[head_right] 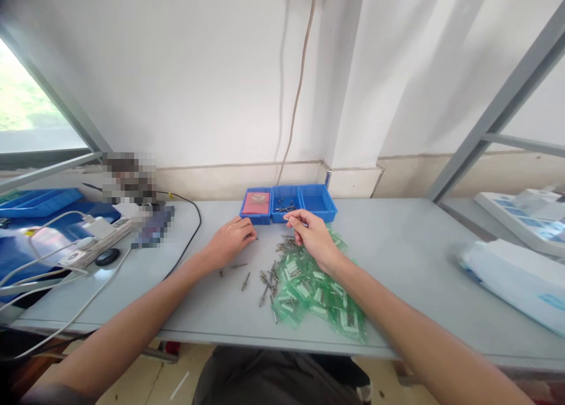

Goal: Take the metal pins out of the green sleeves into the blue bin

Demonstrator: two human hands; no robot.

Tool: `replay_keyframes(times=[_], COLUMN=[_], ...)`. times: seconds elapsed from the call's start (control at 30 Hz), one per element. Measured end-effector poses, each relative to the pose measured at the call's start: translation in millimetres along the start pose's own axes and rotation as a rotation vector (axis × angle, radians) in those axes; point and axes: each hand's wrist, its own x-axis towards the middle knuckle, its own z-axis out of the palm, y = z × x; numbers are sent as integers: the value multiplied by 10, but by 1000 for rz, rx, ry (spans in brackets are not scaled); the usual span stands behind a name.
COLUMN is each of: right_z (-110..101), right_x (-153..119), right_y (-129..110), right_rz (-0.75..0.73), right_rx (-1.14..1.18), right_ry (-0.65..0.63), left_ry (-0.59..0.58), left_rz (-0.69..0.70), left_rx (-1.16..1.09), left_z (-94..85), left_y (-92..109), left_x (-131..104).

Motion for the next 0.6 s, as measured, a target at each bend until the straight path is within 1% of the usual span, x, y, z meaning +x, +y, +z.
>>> replay_keyframes(times=[0.07, 0.13, 0.4, 0.5, 0.6], right_z=[-2, -6, -14, -9, -6], right_x=[7, 14, 14, 8, 5], right_y=[2, 5, 7, 1, -2], right_rz=[1, -1, -2, 4, 5], right_rx=[6, 12, 0, 1, 8], right_ry=[4, 7, 0, -1, 2], left_ry=[-10, -14, -51, -28, 49], left_rz=[52, 74, 63, 49, 29], left_rx=[73, 114, 235, 173, 43], left_z=[3, -5, -63, -70, -82], left_y=[3, 5, 1, -39, -66], left_x=[-8, -23, -62, -55, -40])
